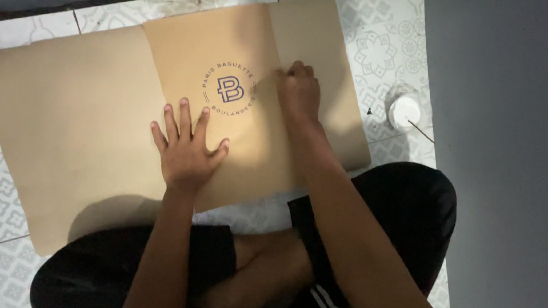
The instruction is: The person applies glue with a small stick to the edge of a paper envelope, then folds and presses the flap down to seal it.
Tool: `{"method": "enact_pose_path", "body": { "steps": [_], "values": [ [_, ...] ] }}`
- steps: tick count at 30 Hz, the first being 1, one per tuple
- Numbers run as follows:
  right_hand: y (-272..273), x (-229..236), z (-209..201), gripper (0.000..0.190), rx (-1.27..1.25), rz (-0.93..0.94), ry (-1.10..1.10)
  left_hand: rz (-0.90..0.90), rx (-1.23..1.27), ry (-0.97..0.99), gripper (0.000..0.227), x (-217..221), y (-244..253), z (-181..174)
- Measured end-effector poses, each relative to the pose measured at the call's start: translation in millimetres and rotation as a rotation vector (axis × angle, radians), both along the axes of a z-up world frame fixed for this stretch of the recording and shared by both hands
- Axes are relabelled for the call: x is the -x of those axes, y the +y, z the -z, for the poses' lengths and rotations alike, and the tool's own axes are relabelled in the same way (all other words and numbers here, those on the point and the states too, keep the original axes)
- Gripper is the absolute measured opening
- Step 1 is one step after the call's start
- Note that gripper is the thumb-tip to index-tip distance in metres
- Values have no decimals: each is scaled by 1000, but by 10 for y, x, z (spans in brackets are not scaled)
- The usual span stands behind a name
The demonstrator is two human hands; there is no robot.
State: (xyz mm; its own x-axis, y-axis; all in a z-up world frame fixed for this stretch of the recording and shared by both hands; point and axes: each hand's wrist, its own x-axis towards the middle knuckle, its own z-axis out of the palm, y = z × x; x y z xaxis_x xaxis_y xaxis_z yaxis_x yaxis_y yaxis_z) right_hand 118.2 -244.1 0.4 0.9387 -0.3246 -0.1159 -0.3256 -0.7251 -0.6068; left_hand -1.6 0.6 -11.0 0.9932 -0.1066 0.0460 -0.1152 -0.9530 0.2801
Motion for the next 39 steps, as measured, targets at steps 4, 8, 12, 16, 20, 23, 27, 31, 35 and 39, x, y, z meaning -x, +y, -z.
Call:
{"method": "enact_pose_path", "body": {
  "steps": [4, 8, 12, 16, 20, 23, 27, 31, 35, 39],
  "values": [
    [52, 282, -208, 36, -89, 37, 137, 10, 13, 24, 79, 5, 6, 6],
    [63, 521, -504, 41, -122, 77, 196, -17, 23, 75, 81, -3, -3, 4],
    [119, 748, -734, 44, -106, 38, 261, -35, 25, 165, 83, -25, 1, -47],
    [203, 952, -770, 42, 128, 50, 391, -18, 32, 146, 85, -29, 15, -10],
    [89, 1149, -689, 33, 223, -100, 403, -9, 25, 136, 86, -37, 8, -17],
    [79, 1141, -674, 36, 130, 20, 387, -10, 32, 127, 85, -32, 14, 16],
    [73, 1092, -586, 35, 117, 31, 384, -14, 6, 173, 82, -46, -13, -90],
    [126, 1084, -790, 49, 266, -292, 363, -17, -32, 222, 84, -70, 13, -45],
    [121, 1091, -799, 48, 371, -306, 426, -20, -50, 239, 84, -51, -3, -85],
    [-24, 1245, -558, 50, 442, -359, 577, -14, -27, 244, 83, -53, -6, -112]
  ]
}}
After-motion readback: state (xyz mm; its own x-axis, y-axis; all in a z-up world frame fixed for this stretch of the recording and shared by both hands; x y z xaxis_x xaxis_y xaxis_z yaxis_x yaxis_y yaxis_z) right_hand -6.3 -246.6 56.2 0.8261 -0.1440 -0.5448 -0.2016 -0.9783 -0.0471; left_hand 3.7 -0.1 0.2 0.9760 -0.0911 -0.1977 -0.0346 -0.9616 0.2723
